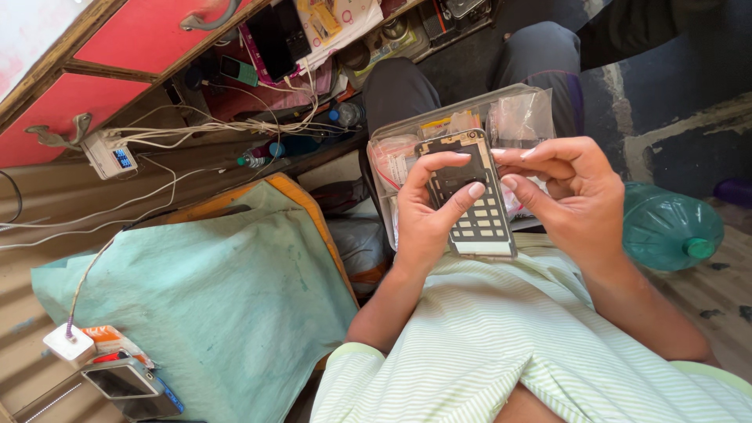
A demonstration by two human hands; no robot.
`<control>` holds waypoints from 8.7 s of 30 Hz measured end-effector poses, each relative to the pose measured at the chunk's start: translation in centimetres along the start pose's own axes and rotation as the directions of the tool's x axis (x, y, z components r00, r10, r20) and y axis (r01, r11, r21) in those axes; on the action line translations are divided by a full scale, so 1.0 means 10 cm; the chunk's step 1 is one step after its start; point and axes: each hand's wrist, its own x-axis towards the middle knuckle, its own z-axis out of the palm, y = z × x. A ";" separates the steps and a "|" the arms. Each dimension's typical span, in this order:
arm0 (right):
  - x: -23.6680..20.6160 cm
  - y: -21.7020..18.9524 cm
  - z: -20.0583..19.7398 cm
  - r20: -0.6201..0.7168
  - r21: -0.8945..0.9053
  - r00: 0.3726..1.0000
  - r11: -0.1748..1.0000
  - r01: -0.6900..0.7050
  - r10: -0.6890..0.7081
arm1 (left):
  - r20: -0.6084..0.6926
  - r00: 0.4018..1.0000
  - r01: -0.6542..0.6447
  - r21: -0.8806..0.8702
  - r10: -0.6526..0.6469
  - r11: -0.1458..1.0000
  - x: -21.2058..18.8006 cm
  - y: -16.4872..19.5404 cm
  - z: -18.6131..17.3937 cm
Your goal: The person opens a compartmentalized parts box and removes a small packet of orange adhesive strips. They then handle a disassembled smartphone, applying an adhesive strip to the internal frame and pressing the components together. Finally, they attach a blue protective case to the phone.
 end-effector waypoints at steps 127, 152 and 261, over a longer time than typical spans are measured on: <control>0.14 0.14 0.19 0.013 -0.783 0.951 0.589 0.202 -0.309 | 0.090 0.939 -0.314 0.618 0.332 0.720 -0.11 0.04 0.25; 0.23 0.11 0.14 -0.070 -0.680 0.991 0.732 0.038 -0.117 | 0.069 0.984 -0.178 0.443 0.164 0.879 -0.13 0.14 0.27; 0.06 0.15 0.16 0.406 -0.846 0.881 0.265 0.463 -0.245 | -0.085 0.991 0.129 0.486 -0.100 0.864 -0.03 0.09 -0.13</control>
